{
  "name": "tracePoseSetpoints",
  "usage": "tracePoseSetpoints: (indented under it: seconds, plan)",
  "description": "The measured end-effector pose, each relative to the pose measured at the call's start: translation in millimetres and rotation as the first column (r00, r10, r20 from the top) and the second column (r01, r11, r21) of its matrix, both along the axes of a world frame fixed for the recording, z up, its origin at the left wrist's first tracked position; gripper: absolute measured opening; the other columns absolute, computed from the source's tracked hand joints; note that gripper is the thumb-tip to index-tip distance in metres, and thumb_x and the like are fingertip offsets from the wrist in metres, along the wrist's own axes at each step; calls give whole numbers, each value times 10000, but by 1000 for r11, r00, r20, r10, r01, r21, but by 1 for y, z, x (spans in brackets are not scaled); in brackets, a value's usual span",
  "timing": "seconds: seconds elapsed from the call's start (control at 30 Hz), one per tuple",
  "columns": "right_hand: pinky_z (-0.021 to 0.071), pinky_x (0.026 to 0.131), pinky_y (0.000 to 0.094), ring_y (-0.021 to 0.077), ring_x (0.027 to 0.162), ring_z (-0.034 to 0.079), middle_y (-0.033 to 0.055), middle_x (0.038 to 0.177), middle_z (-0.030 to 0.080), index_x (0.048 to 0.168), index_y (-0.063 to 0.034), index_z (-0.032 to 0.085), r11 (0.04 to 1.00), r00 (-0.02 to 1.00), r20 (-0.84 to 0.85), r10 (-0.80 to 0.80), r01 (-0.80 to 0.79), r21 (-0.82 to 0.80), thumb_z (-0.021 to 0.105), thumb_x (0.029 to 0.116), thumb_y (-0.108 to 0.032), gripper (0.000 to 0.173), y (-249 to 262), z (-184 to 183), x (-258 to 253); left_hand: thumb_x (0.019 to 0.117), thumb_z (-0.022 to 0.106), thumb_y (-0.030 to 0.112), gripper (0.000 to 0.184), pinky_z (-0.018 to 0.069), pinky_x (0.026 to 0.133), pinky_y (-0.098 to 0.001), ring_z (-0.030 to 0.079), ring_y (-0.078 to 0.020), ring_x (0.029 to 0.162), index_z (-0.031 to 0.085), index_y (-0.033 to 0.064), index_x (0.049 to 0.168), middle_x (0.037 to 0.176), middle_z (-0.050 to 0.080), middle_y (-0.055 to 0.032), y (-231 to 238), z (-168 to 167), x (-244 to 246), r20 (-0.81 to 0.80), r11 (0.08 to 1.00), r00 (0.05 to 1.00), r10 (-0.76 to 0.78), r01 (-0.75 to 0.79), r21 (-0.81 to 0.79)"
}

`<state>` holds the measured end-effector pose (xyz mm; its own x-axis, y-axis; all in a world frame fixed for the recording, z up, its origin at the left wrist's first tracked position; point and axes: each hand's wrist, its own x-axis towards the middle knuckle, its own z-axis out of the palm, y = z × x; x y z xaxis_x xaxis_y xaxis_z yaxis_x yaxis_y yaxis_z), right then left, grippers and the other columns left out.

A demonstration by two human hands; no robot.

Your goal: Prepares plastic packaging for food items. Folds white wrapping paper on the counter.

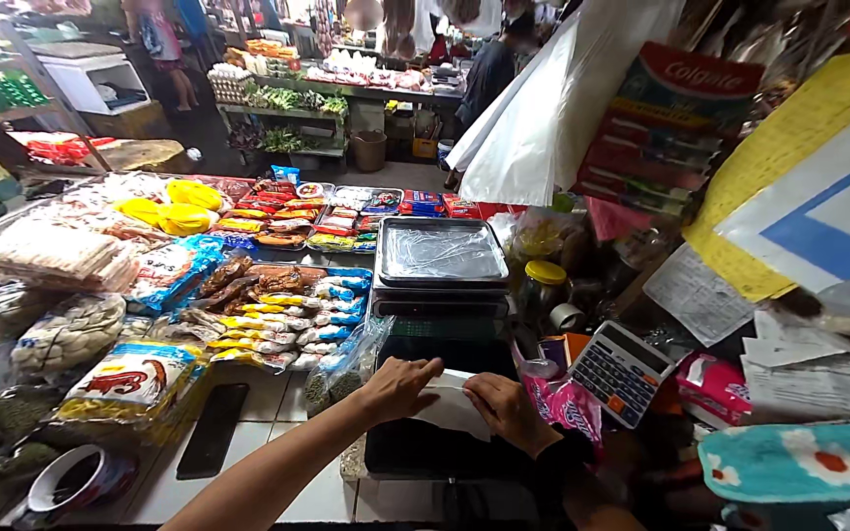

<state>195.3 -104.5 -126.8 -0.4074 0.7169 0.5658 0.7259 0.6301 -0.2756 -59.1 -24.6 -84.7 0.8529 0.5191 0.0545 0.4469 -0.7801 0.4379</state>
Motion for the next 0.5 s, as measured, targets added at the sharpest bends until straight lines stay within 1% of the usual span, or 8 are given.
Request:
tracePoseSetpoints:
  seconds: [0.07,0.1,0.17,0.23,0.3,0.37,0.43,0.5]
  plan:
    - [611,848,324,195,941,752,108,993,766,994,-26,758,1000,999,-31,-25,25,1,554,1032,-195,268,4,8,3,941,712,251,589,512,803,-689,696,-471,945,484,99,1463,1085,712,-232,10,17,4,-49,989,993,103,-108,-102]
    - [613,851,326,197,939,752,114,998,764,1012,-19,760,999,998,-58,-39,38,-9,564,1029,-190,260,8,10,6,896,777,322,704,503,856,-695,687,-463,998,467,134,1499,1134,705,-231,19,22,3,-50,977,991,125,-132,-165]
    - [611,855,324,194,929,751,115,990,765,1028,-18,761,998,995,-86,-55,54,-13,581,1017,-179,242,14,12,12,822,832,472,706,520,953,-611,691,-355,1075,610,88,1371,1170,713,-192,39,21,-2,78,964,993,89,-66,-256]
    - [612,849,335,201,921,753,117,981,766,1023,-17,766,999,996,-78,-52,51,-12,589,1013,-167,232,17,17,13,839,812,481,607,528,988,-525,699,-271,1081,697,22,1220,1132,733,-159,51,18,-4,184,967,983,7,41,-253]
    - [614,839,330,194,914,751,103,971,764,1017,-38,765,999,999,-8,-35,36,40,577,1024,-165,228,17,25,9,847,815,440,526,509,1005,-551,688,-274,1118,722,60,1198,1154,738,-130,49,25,0,126,978,992,-6,31,-204]
    - [616,802,331,195,882,753,87,934,765,1012,-64,767,987,997,76,-28,15,163,556,1035,-160,233,14,34,4,922,746,371,394,506,980,-584,685,-313,1122,733,77,1185,1165,733,-135,43,30,3,83,995,996,-16,24,-101]
    - [610,766,332,196,852,750,75,917,766,1047,-79,760,972,994,105,-28,2,235,554,1041,-180,230,12,48,2,997,640,254,275,514,898,-624,699,-371,1047,739,41,1139,1104,732,-173,40,35,5,64,999,997,-36,36,5]
    - [621,777,402,222,868,751,90,981,767,1273,-49,688,990,997,54,-56,49,129,631,1008,-298,368,8,64,5,1033,561,198,252,530,838,-622,717,-374,974,732,21,1085,1038,739,-179,40,39,4,118,995,990,-73,64,80]
